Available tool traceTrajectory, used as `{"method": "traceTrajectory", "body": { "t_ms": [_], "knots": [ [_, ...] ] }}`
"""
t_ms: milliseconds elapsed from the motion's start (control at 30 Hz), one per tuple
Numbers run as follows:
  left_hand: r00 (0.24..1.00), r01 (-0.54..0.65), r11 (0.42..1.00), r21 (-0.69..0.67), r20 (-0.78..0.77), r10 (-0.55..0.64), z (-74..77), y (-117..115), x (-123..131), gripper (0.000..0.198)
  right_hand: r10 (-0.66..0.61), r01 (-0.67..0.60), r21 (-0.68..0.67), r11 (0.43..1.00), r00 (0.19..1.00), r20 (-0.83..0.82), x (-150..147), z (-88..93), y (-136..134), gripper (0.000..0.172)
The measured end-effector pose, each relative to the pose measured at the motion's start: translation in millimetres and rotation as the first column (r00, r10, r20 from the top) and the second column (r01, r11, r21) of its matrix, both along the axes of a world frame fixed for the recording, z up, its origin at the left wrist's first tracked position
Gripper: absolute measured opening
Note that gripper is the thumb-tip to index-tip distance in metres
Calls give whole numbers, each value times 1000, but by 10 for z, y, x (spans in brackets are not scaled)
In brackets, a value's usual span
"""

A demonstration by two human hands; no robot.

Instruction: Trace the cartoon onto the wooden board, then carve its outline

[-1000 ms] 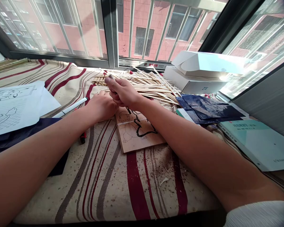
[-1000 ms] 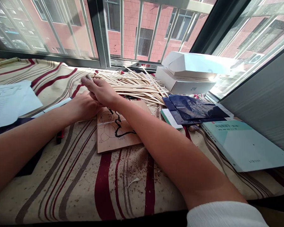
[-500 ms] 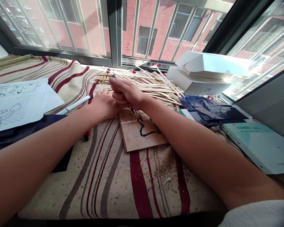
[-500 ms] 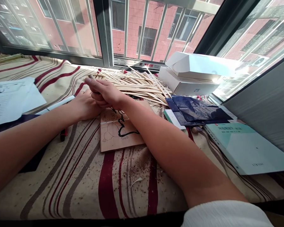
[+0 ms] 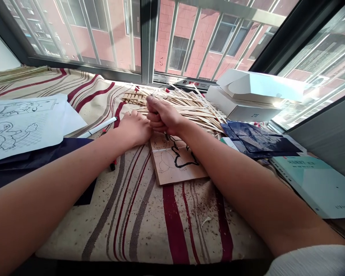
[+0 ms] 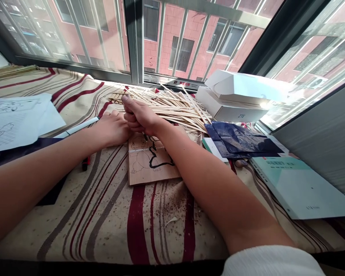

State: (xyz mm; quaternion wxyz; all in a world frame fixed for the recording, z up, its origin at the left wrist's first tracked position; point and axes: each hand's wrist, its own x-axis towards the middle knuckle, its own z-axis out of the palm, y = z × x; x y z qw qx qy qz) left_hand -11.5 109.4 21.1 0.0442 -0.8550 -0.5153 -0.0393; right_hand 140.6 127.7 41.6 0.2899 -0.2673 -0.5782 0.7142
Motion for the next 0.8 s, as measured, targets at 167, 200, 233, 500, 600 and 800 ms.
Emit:
{"method": "traceTrajectory", "body": {
  "t_ms": [167, 200, 233, 500, 600, 800],
  "knots": [
    [991, -97, 995, 19, -92, 98, 57, -51, 52, 47, -197, 210, 106, 972, 973, -119, 251, 243, -4, 51],
    [989, -111, 993, 34, -97, 114, 55, -52, 61, 53, -258, 283, 135, 950, 950, -175, 317, 323, 6, 53],
    [987, -119, 992, 49, -101, 124, 51, -53, 68, 57, -295, 330, 158, 930, 932, -210, 378, 404, 17, 55],
    [991, -70, 990, 122, -108, 84, 101, -101, 110, 61, -143, 216, 304, 928, 959, -245, 459, 571, 83, 53],
    [995, -64, 991, 118, -74, 73, 149, -129, 136, 56, -127, 202, 288, 936, 958, -257, 345, 436, 92, 53],
    [999, -11, 991, 132, 34, 7, 158, -143, 158, 46, -98, 136, 268, 954, 984, -148, 127, 228, 2, 44]
  ]
}}
